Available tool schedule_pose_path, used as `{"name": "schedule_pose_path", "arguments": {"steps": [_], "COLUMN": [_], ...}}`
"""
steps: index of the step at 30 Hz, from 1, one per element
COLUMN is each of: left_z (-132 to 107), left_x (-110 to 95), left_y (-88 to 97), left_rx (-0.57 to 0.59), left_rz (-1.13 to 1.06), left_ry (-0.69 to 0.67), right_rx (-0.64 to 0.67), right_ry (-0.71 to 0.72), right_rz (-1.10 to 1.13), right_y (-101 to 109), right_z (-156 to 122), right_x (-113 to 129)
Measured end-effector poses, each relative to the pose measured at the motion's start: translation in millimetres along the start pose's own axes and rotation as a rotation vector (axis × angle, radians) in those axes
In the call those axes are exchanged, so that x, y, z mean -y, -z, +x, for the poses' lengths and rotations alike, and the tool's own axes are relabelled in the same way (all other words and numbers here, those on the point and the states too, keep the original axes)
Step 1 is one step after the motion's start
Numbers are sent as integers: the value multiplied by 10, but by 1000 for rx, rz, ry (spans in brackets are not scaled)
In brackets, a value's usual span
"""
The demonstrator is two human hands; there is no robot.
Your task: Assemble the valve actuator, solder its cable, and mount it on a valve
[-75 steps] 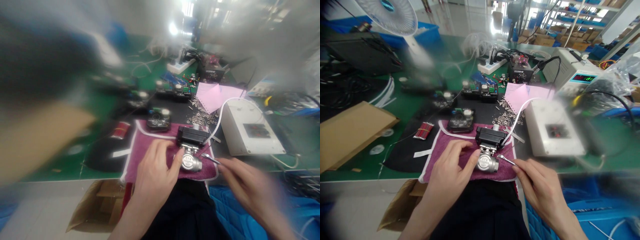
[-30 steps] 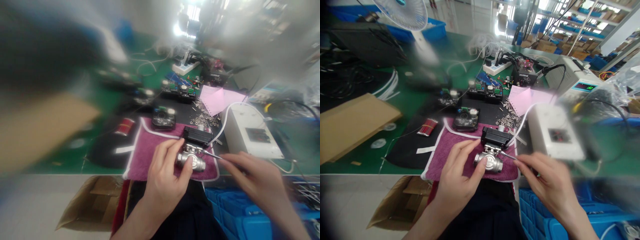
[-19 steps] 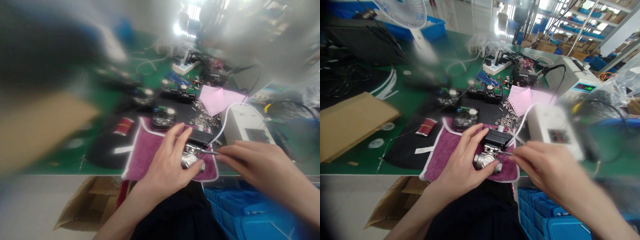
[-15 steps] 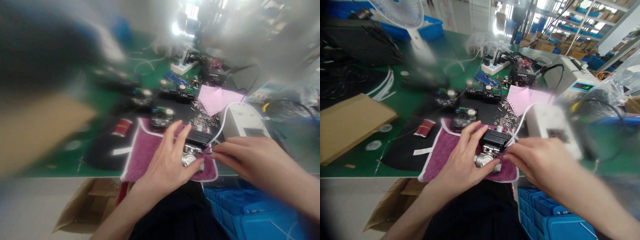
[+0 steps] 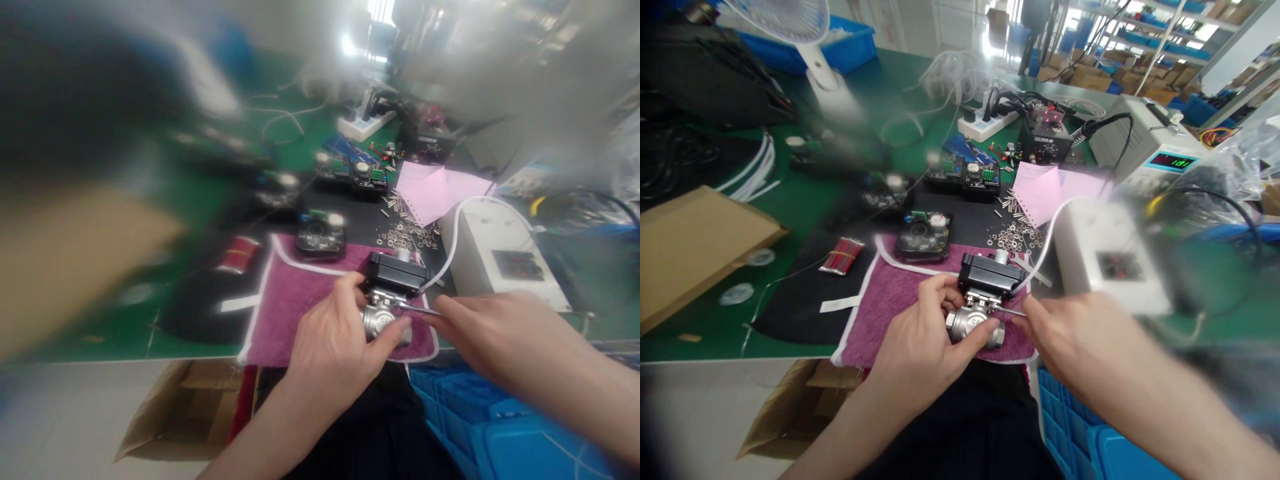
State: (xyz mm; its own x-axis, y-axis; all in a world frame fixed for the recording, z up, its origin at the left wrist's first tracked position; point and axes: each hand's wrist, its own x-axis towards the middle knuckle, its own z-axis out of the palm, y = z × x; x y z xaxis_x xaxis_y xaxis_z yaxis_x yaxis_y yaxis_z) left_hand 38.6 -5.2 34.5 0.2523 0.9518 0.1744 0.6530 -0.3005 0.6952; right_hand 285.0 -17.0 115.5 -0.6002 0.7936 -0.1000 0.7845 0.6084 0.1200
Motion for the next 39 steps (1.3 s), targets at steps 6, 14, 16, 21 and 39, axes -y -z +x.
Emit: {"name": "schedule_pose_path", "arguments": {"steps": [6,14,16,21,39], "left_z": [406,724,700,693,720], "left_x": [-90,-118,-113,-96,-51], "left_y": [86,-102,-133,-127,-132], "left_rx": [-167,20,14,71,61], "left_rz": [-8,-525,-625,-709,-697], "left_ry": [-77,-126,-118,-100,-90], "right_rx": [-103,-213,-227,-288,-466], "right_ry": [-4,-17,-25,-89,-192], "right_rz": [27,94,129,180,389], "right_y": [-62,-106,-121,-172,-817], "right_z": [-82,-93,-98,-84,-148], "right_x": [38,103,97,126,248]}}
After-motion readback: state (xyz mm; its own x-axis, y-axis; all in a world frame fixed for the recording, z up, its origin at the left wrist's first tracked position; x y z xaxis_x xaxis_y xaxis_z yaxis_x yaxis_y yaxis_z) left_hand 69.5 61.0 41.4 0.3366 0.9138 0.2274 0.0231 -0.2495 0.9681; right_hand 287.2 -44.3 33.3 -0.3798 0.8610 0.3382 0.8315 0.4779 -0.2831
